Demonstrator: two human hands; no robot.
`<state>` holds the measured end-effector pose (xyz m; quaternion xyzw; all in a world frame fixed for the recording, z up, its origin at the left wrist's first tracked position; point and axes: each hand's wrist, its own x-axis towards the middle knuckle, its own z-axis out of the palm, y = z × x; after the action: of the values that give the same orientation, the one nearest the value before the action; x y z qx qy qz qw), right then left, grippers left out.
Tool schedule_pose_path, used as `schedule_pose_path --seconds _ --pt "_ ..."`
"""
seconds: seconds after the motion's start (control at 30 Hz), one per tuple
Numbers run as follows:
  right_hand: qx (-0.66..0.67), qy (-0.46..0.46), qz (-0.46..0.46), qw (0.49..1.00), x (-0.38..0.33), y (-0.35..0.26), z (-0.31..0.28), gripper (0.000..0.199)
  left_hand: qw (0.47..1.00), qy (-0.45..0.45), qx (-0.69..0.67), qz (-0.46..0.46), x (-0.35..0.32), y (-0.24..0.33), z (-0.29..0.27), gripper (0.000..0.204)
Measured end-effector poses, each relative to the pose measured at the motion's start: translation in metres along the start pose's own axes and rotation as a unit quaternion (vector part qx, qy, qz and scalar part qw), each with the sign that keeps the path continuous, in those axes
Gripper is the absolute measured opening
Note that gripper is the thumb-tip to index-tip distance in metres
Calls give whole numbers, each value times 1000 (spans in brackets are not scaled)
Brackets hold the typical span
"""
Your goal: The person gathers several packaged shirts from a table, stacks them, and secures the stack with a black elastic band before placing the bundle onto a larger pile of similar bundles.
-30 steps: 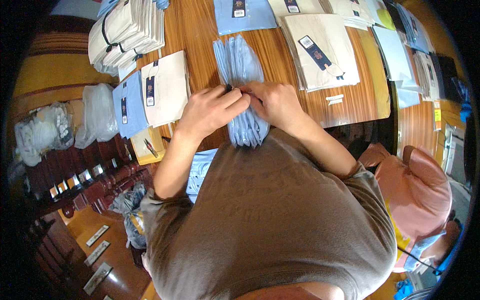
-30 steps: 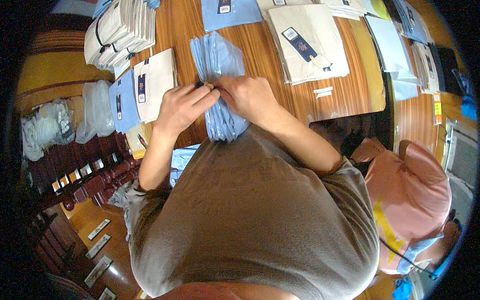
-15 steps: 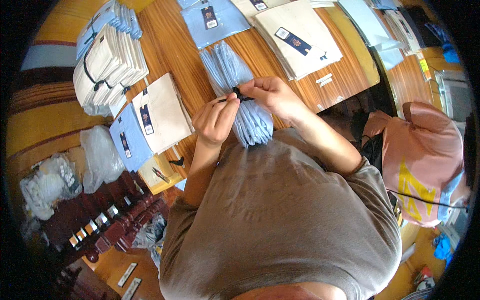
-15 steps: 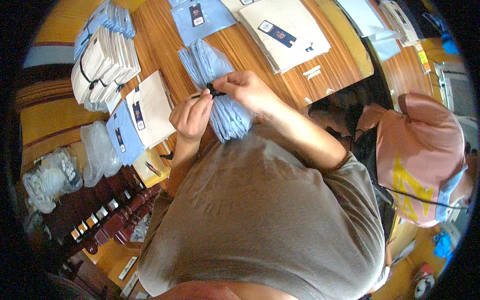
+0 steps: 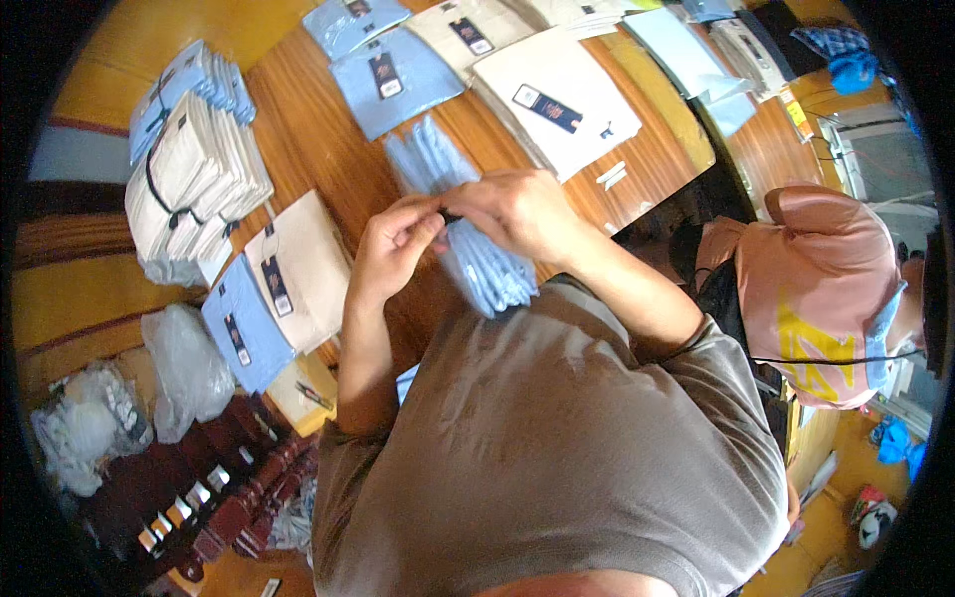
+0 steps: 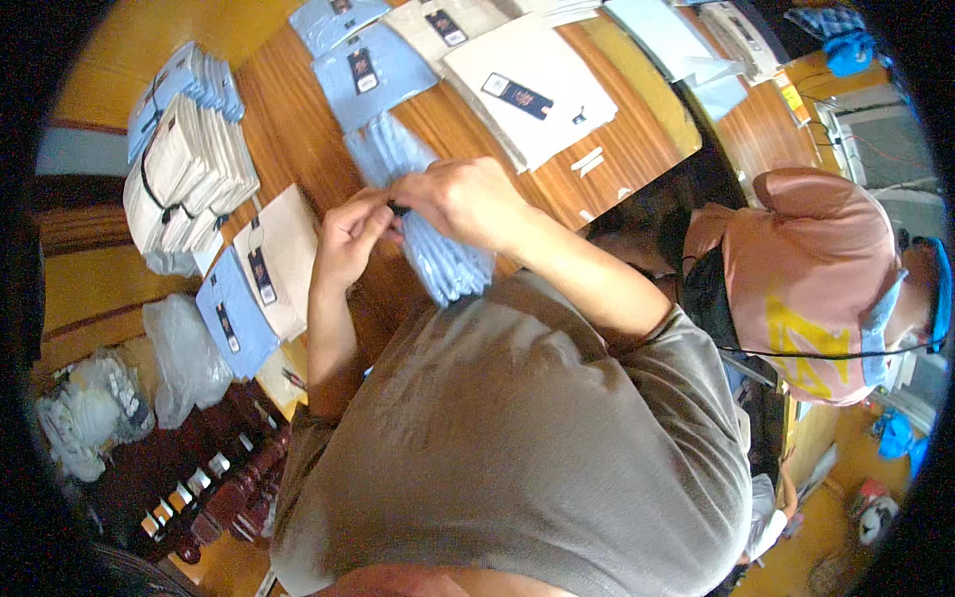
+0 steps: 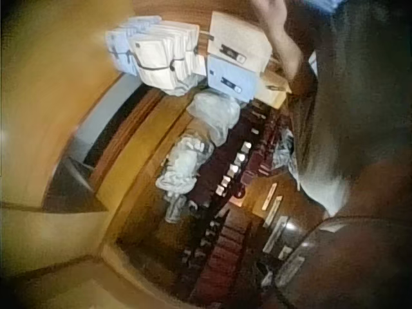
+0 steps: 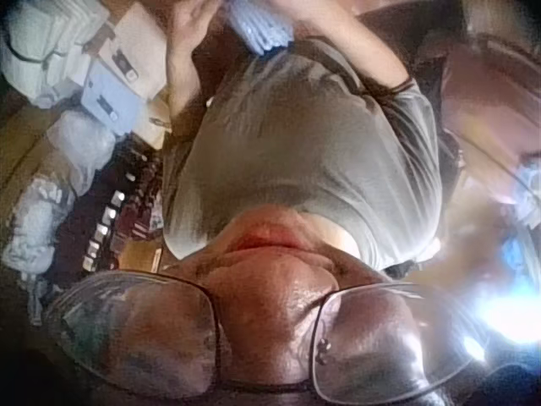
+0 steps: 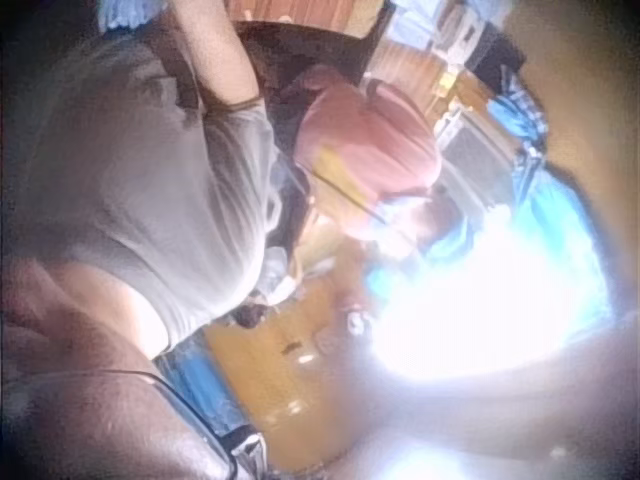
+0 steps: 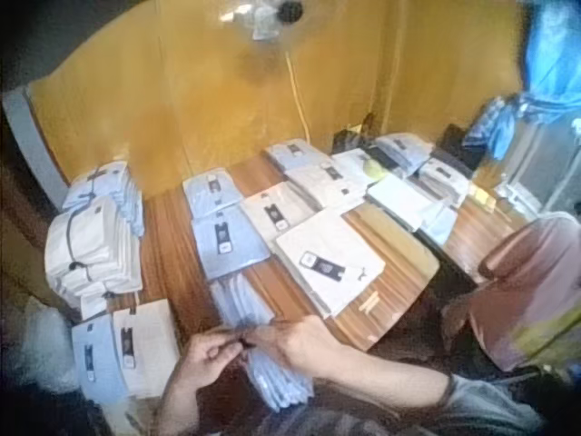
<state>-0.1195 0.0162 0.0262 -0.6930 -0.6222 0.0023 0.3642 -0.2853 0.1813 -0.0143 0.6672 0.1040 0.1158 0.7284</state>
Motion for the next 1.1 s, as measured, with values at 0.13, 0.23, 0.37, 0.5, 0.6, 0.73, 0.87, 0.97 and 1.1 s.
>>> schedule_pose_path --seconds 0.13,0.23,0.37,0.5,0.6,0.73,0.87,0.97,1.1 --pt "14 -23 -58 998 9 4 -4 13 994 -50 93 -8 16 12 -7 15" --pt "5 -33 -59 998 13 6 -8 15 995 12 96 26 20 14 0 11" --pt "-125 -113 16 986 -6 -8 -25 15 978 106 131 122 21 -1 10 17" --pt "-130 -179 -53 974 -24 -18 -32 15 954 226 137 143 26 -2 41 22" --pt "-96 -237 -78 964 -33 -21 -40 14 919 305 215 127 23 -2 49 17" --pt "17 -166 -95 981 -41 2 -39 18 876 320 334 137 25 5 67 10" --pt "49 -196 -20 979 -52 43 -42 22 916 307 227 126 15 -13 62 25" --pt "98 -134 170 971 -65 65 -36 33 937 304 159 70 -23 -35 56 54" --pt "212 -160 376 888 -83 67 -21 68 953 194 233 -19 -78 -96 54 70"
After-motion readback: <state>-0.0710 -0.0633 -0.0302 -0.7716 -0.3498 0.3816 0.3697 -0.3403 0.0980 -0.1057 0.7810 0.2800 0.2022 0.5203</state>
